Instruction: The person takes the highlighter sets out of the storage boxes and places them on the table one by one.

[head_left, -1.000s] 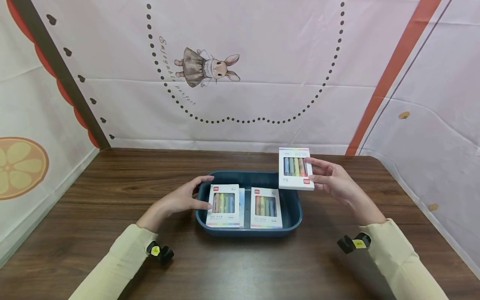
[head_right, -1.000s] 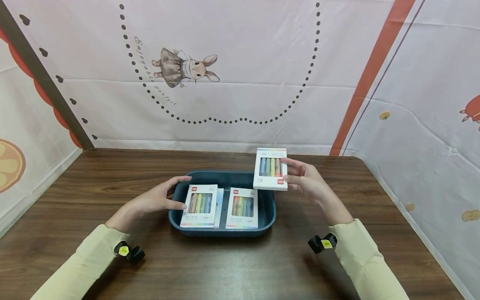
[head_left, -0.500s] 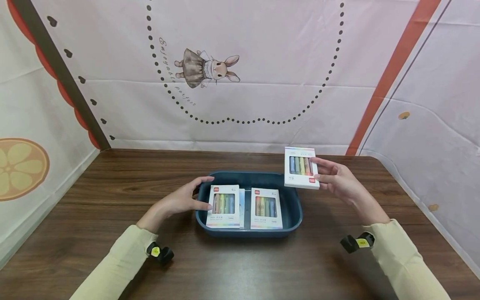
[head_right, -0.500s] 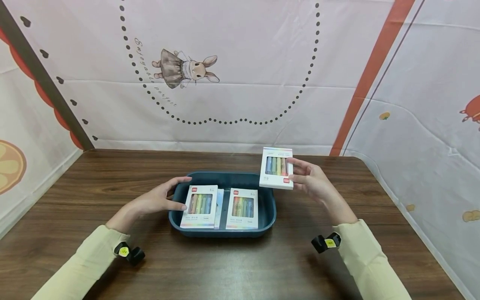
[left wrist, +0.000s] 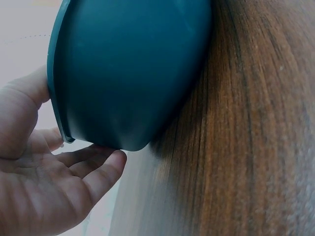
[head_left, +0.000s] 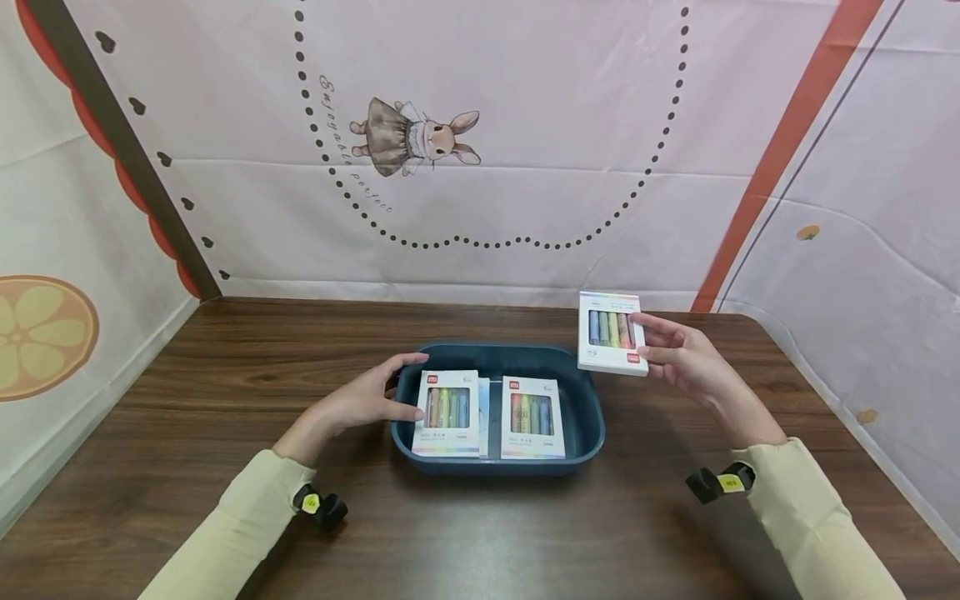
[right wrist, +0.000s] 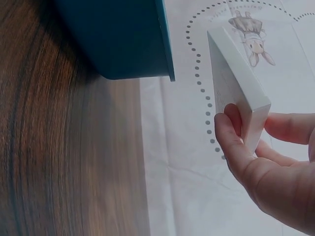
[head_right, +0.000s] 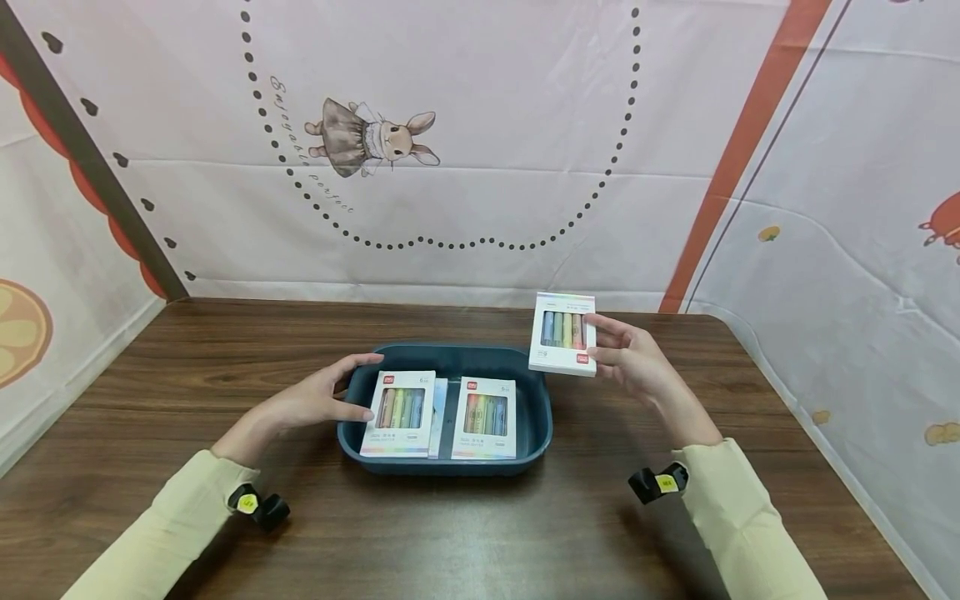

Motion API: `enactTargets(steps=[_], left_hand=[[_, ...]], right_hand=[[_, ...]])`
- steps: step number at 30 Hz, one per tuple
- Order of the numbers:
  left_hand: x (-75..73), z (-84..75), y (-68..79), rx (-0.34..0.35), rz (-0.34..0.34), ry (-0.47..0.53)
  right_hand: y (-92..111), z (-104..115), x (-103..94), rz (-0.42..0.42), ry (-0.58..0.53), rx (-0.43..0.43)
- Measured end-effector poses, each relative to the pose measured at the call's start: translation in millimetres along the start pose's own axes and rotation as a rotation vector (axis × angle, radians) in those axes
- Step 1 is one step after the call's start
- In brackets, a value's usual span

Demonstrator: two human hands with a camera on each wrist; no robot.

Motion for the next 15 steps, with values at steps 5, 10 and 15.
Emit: enactTargets(steps=[5,10,15], left_hand=[[0.3,-0.4,0.4,0.001,0.003,0.004],[-0.2,-1.0,0.6,0.005,0.0,0.001],[-0.3,-0.8,0.1,0.006,0.0,0.0]], right_hand=[[0,0,-5.3,-0.008,-0.018,0.002],[-1,-1,-9.9,-0.015,-0.036,0.012],[-3,-2,-13.6,-0.017,-0.04,0.019]])
Point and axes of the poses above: each hand's wrist, its own y-axis away from the middle knuckle, its own x-axis out of the palm, z = x × y, the point moved 10 cm from there along -y, towards the middle knuckle, and after that the axes turned 1 degree about x, right-handed, at the moved point
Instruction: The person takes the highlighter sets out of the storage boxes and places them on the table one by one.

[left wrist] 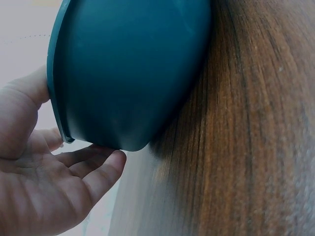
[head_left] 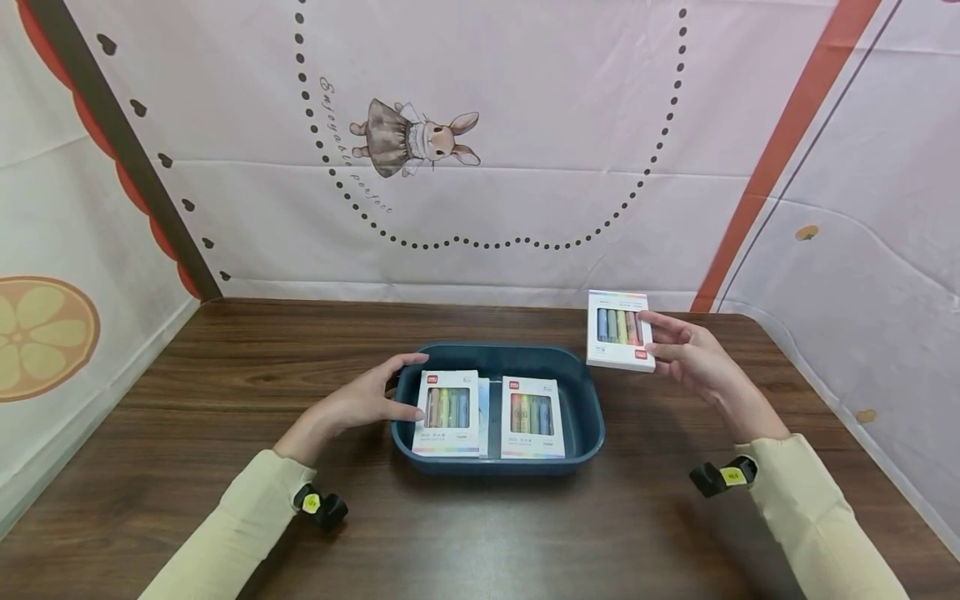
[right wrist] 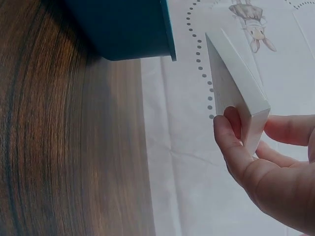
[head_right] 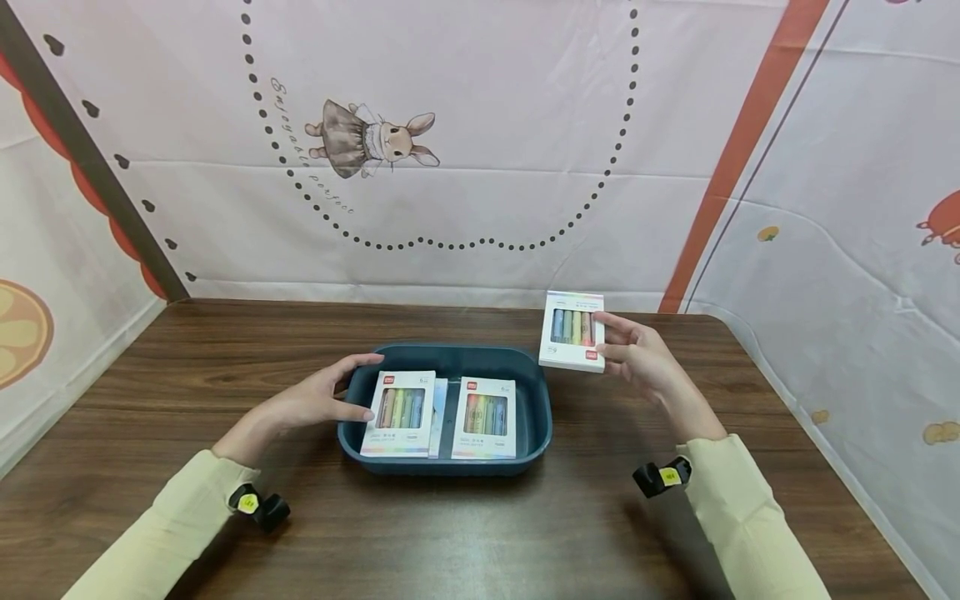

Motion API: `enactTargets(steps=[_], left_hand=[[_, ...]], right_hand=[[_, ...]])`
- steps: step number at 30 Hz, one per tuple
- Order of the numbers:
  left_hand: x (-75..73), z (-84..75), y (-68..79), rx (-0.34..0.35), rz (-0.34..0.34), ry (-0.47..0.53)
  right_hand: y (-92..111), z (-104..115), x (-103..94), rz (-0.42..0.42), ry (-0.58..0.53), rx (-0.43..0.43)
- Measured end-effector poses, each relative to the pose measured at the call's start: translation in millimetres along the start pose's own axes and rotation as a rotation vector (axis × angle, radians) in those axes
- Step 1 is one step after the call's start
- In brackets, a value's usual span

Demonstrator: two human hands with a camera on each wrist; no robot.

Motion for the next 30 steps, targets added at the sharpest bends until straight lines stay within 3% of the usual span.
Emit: enactTargets(steps=[14,30], left_hand=[[0.3,1.9,-2.0,-0.006,0.007,0.021],[0.2,1.6,-1.8,-0.012,-0.002,0.018]], right_hand=[[-7,-7,-7.7,0.014,-0.007,-0.002],[-15,-16,-12.2,0.021,0.128,0.02]])
Point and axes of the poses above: each hand's wrist, its own y-axis away from the middle knuckle, its own x-axis out of the palm, z = x × y, the point moved 10 cm from there along -y, towards the middle knuckle, and after that the axes turned 1 degree about x, right-handed, at the moved point
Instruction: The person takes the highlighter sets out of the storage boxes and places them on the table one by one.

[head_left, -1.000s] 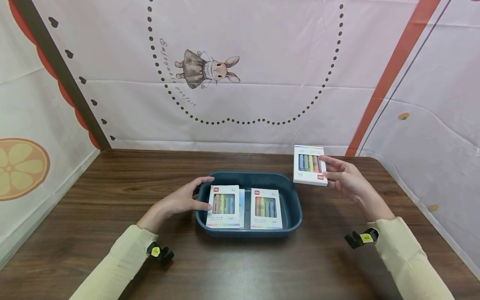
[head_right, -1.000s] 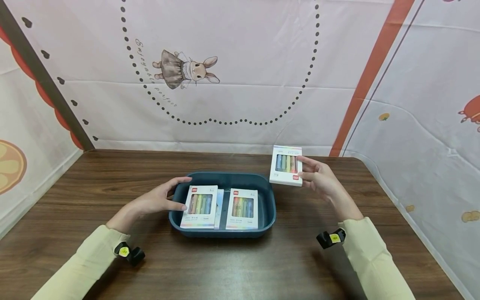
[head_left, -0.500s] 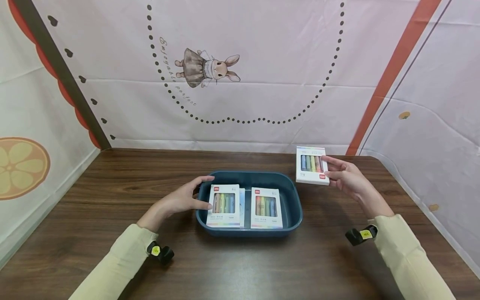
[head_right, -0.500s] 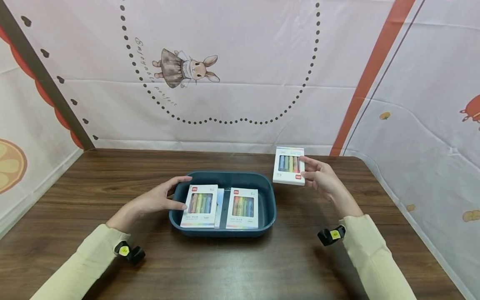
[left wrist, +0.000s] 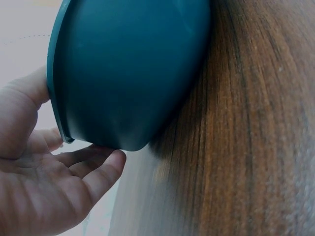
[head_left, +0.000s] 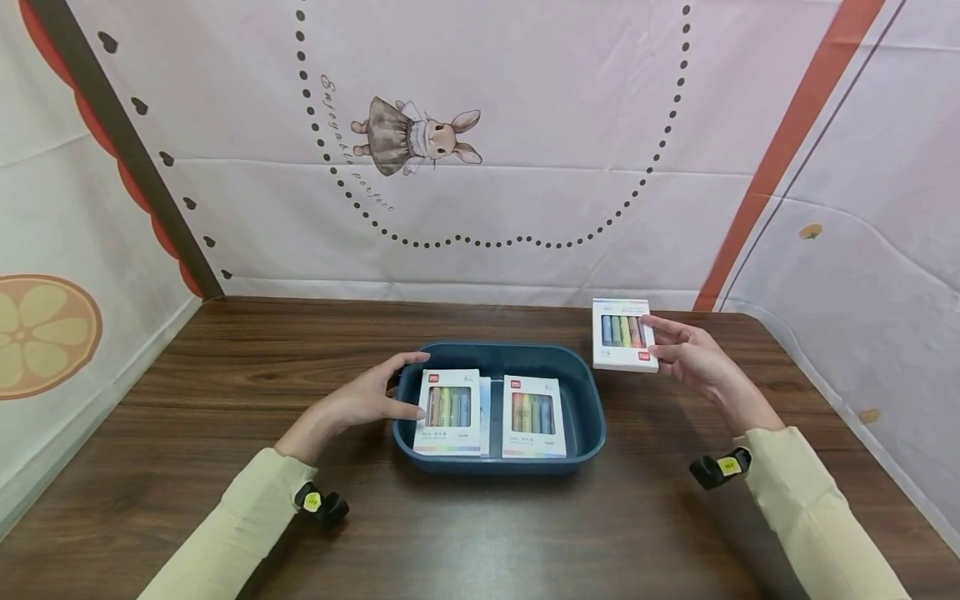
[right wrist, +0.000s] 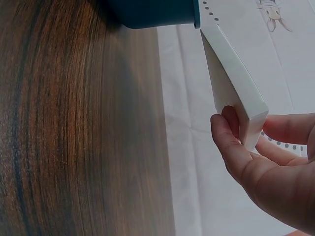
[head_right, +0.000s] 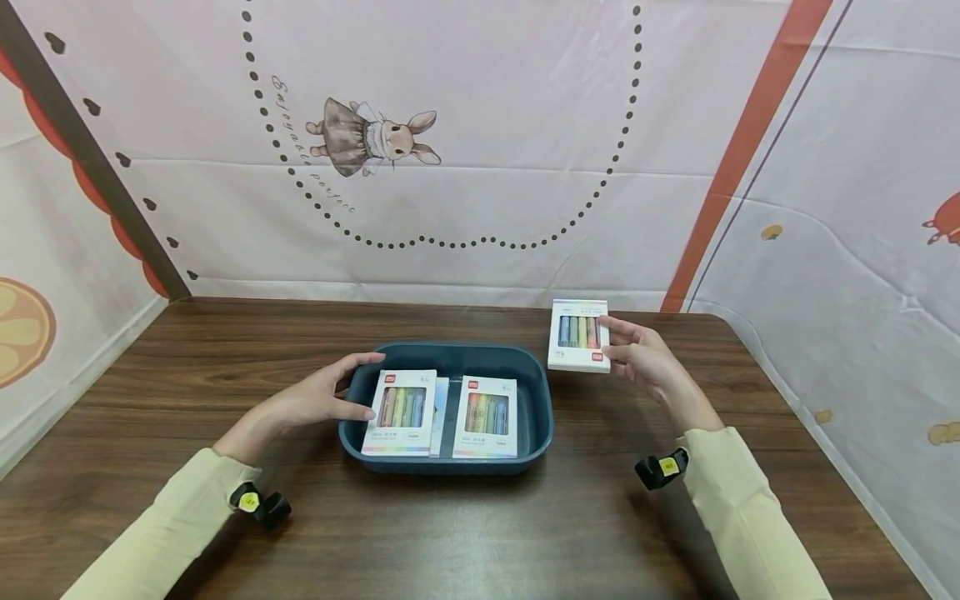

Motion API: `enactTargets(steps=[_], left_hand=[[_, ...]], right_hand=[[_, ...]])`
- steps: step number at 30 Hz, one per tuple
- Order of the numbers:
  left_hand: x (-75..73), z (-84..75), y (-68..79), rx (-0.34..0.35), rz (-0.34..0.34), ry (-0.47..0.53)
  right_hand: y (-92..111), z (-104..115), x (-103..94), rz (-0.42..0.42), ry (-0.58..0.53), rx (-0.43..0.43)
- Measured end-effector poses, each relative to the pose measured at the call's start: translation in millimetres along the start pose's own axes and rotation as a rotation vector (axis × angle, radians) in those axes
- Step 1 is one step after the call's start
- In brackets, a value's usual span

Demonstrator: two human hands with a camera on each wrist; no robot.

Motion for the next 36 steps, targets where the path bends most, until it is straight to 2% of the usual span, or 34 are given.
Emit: enactTargets(steps=[12,23,36], left_hand=[[0.2,0.2,1.4,-0.005,0.0,-0.004],[-0.4,0.6,1.9,0.004,0.001,-0.006],[-0.3,-0.8,2.2,0.005,0.0,-0.002]], right_hand=[[-5,-8,-0.5,0.016,-0.023,0.012],[-12,-19,-3.5,0.008,0.018,0.042],[-19,-26,-2.2,0.028,0.043,0.038]])
Point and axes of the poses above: each hand's wrist, its own y-axis away from the middle knuckle, its own x-axis out of the palm, z = x × y, the point moved 10 cm from there along -y, towards the middle knuckle, and after that the axes turned 1 degree about x, right-handed, at the moved point
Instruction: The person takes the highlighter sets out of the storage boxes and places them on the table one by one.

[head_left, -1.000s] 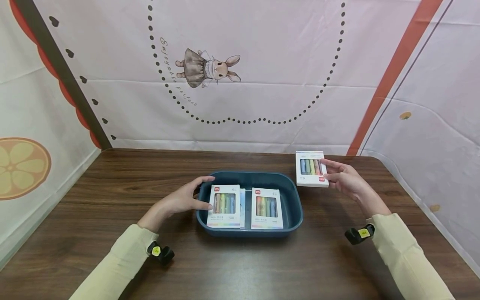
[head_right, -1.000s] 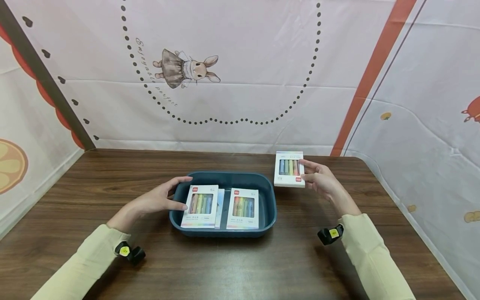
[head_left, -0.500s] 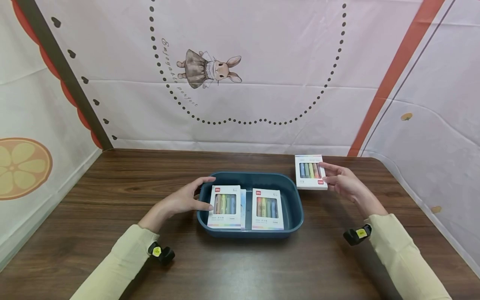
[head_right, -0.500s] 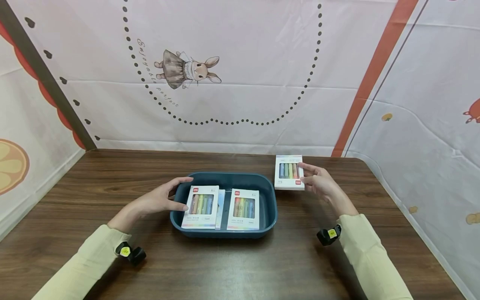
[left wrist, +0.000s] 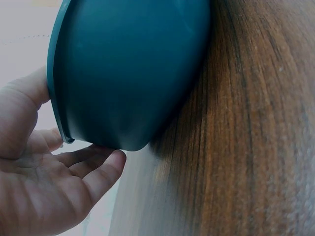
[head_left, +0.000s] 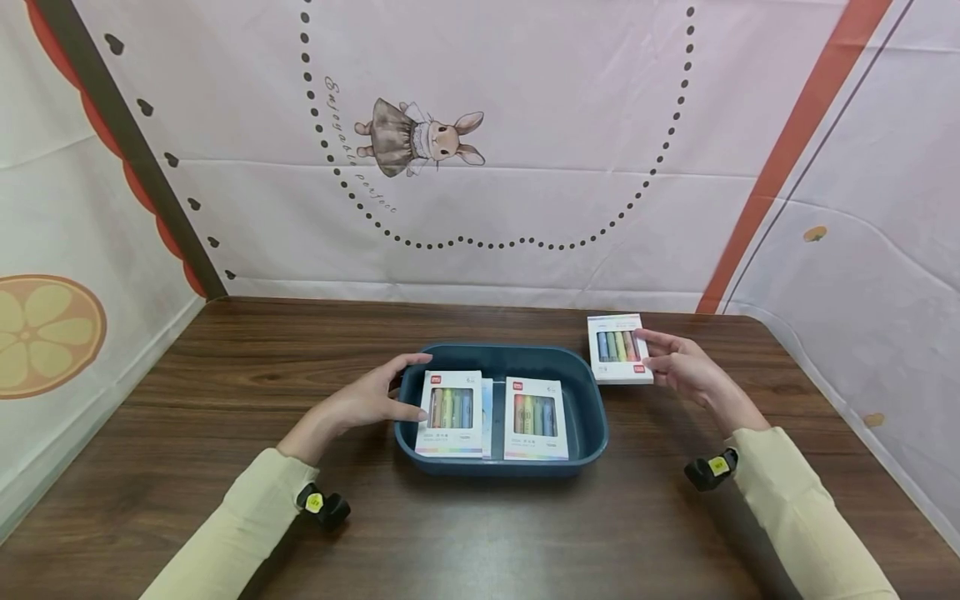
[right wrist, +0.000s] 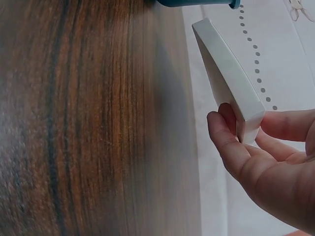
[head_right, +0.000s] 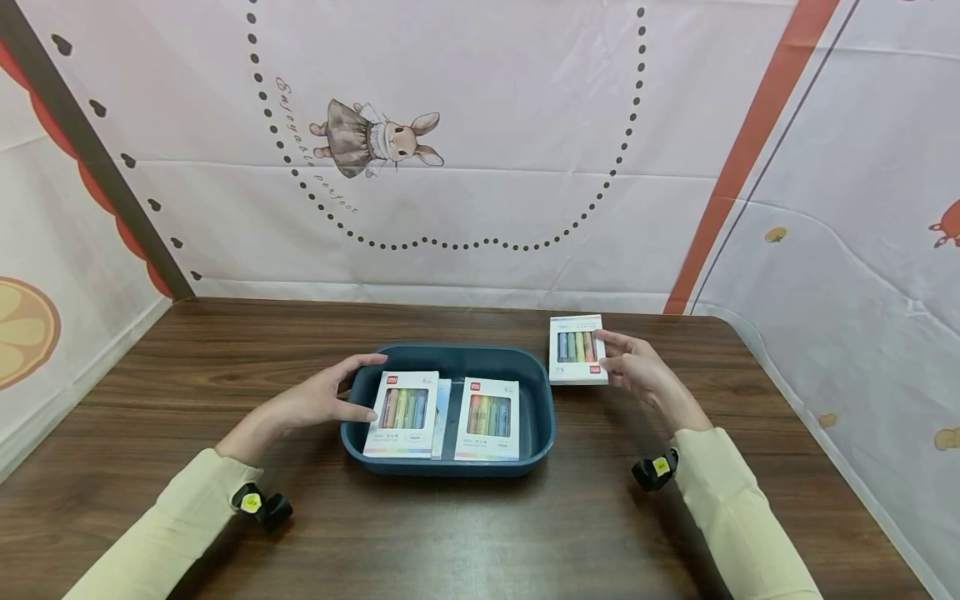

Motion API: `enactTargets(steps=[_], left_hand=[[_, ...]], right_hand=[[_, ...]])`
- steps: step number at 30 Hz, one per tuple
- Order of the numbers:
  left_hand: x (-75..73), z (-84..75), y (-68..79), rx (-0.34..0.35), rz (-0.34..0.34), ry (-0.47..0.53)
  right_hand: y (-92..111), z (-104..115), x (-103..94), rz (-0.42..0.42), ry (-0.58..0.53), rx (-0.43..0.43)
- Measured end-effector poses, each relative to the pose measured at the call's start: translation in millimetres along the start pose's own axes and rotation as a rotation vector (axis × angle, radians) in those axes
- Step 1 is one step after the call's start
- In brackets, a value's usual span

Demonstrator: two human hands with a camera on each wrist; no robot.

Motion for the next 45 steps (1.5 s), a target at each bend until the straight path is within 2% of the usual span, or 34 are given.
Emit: enactTargets(steps=[11,24,34,45], left_hand=[[-0.9,0.7,-0.1,-0.019,-0.013,-0.01],[0.1,-1.7,-0.2,-0.01,-0.005,-0.015],[-0.9,-1.7,-0.4,-0.005,-0.005,-0.026],[-0.5,-1.2,0.4,-0.006,0.0,-0.017]], right_hand=[[-3,-8,2.4,0.017,-0.005,0.037],[-6,-14,2.1,0.018,0.029,0.068],[-8,-16,2.6,0.0,0.105,0.065],[-12,-17,-3.3,-0.073,0.316,0.06]])
Point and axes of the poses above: each hand's wrist, its own y-axis away from the middle knuckle, its own x-axis out of the palm, z = x × y, the point moved 10 cm from there along -y, towards the middle knuckle, and after that the axes turned 1 degree about x, right-handed, at the moved point
